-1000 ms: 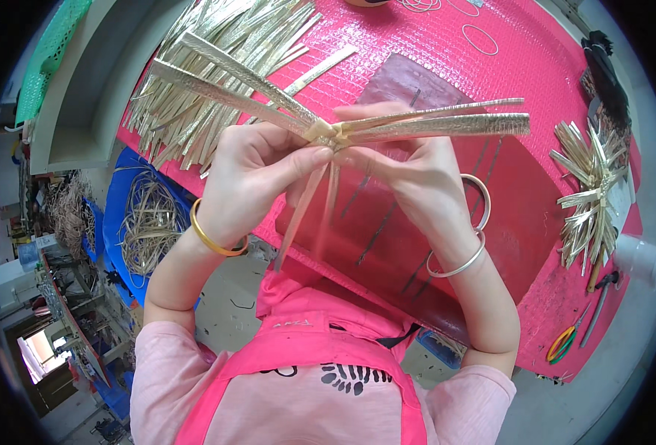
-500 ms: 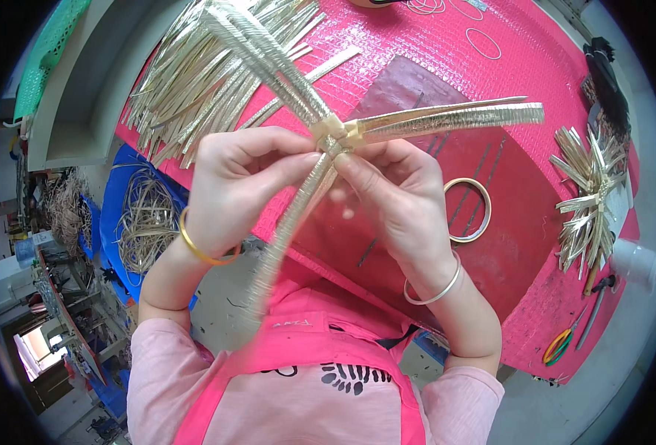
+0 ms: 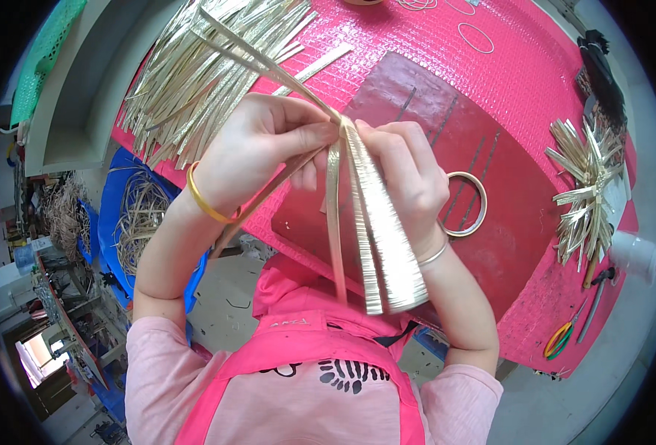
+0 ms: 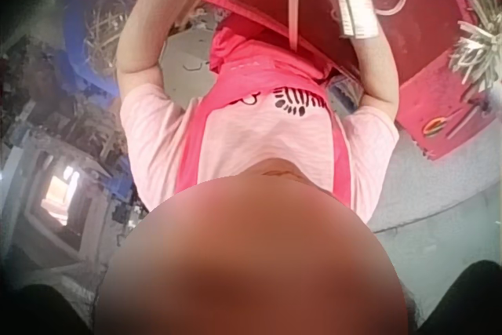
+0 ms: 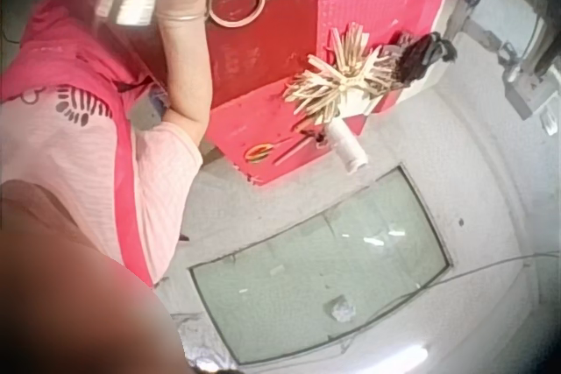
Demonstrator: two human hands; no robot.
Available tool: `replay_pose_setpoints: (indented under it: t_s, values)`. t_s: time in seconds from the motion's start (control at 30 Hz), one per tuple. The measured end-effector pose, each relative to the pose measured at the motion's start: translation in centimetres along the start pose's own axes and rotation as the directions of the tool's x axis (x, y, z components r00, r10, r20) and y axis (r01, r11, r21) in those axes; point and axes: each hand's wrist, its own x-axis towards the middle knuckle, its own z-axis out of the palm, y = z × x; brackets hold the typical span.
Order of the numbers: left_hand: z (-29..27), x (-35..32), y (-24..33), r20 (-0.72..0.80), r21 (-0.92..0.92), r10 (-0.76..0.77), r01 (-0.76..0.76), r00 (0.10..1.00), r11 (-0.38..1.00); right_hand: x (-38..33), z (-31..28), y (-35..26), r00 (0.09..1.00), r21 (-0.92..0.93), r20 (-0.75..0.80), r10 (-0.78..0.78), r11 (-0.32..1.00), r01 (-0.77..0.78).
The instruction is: Weaving a decorative ornament using gold-colored strips.
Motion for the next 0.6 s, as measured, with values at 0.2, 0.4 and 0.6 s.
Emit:
replay_pose_setpoints:
  t_s: [0.2, 0.4, 0.6]
  values:
    - [2.2, 0.7, -2.3, -0.290, -0.140, 0.219, -0.268, 0.932, 0.953, 0.1, -0.5, -0.9, 0.768, 0.683, 0.344, 0.540, 0.417, -0.600]
    - [1.5, 0.4, -1.1, -0.067, -0.064, 0.212, -0.217, 0.975, 0.974, 0.8, -1.7, 1.9, 0.612, 0.630, 0.643, 0.460, 0.136, -0.765]
    - [0.4, 1.2, -0.9, 0.031, 0.006, 0.054, -0.054, 0.998, 0.999, 0.8, -2.2, 2.0, 0.535, 0.598, 0.710, 0.458, 0.007, -0.801]
